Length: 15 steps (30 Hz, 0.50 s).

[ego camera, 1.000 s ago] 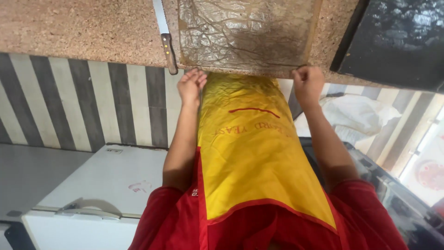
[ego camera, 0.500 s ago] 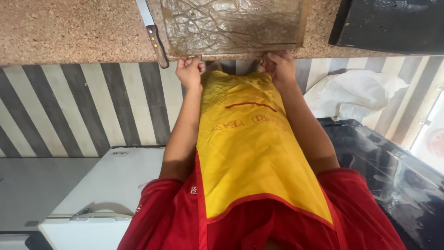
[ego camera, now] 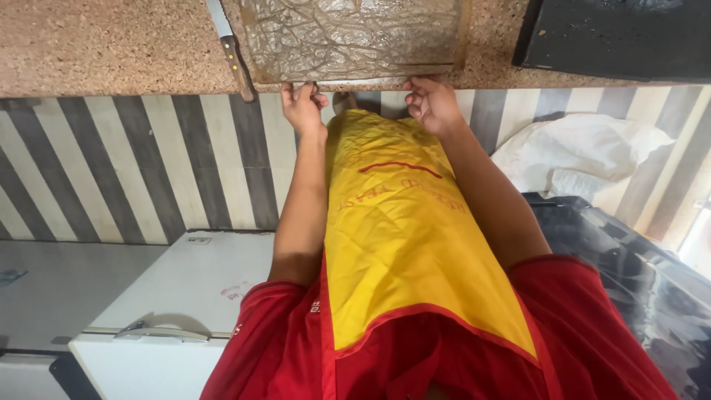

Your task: The person cuts pieces of baked cake on a counter using a knife, using a red round lid to hold pieces steady while trimming and slicing them into smaller chunks, and gathers the cut pieces. At the end the person handles a tray covered with plastic wrap on the counter.

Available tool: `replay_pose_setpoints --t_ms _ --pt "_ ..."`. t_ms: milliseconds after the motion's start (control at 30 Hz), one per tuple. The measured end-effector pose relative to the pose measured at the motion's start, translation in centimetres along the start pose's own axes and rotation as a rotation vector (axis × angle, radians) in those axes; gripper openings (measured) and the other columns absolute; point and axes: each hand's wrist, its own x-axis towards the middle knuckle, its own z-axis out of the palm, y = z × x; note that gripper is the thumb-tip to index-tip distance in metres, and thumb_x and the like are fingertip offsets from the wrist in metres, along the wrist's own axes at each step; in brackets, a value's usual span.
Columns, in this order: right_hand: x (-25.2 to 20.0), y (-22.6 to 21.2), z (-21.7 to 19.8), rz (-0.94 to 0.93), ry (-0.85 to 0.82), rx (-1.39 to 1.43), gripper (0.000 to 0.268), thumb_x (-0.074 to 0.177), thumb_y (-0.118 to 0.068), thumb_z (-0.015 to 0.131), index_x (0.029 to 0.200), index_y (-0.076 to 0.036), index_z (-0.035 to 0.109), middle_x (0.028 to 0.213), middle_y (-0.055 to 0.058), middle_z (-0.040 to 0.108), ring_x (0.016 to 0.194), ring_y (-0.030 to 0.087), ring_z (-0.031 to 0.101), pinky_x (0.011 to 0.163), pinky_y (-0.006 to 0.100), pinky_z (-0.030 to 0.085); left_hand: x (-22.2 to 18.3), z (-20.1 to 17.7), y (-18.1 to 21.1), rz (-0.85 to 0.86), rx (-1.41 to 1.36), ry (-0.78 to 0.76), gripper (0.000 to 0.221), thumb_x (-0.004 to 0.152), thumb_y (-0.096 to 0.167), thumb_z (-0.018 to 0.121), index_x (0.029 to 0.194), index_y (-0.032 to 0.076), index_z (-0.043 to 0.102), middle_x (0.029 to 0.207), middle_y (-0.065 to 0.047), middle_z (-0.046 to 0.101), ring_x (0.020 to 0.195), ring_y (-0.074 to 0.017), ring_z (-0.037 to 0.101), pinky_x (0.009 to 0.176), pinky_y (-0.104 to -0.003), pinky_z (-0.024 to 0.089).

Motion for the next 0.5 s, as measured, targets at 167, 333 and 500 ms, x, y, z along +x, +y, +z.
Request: replay_pose_setpoints --t_ms 167,333,500 --pt "0.4 1.1 -0.9 0.080 -0.075 0.181 0.012 0.105 -0.017 0.063 0.097 -0.008 0.060 0.082 0.005 0.066 0.068 0.017 0.062 0.048 0.030 0.040 3.9 -2.5 -1.7 -0.115 0.022 -0.081 0.011 0.088 0.004 0.068 0.095 0.003 0.060 0.070 -0.007 0.061 0.047 -0.0160 0.057 0.043 -0.032 0.049" --pt "-0.8 1.9 1.5 -0.056 -0.014 0.144 0.009 0.103 -0.012 0.064 0.109 -0.014 0.058 0.095 0.004 0.069 0.074 0.018 0.068 0.049 0.030 0.043 3.6 -3.1 -1.0 -0.100 0.078 -0.071 0.009 0.088 0.001 0.069 0.084 0.003 0.061 0.074 -0.007 0.064 0.058 -0.0151 0.061 0.051 -0.031 0.053" --pt "-0.5 3.2 2.6 -0.148 0.063 0.058 0.029 0.097 -0.008 0.063 0.123 -0.017 0.054 0.115 0.005 0.073 0.083 0.023 0.077 0.049 0.033 0.047 2.6 -4.3 -1.7 -0.111 -0.078 -0.087 0.011 0.084 -0.004 0.067 0.085 0.004 0.059 0.079 -0.006 0.063 0.068 -0.0168 0.064 0.066 -0.037 0.062"
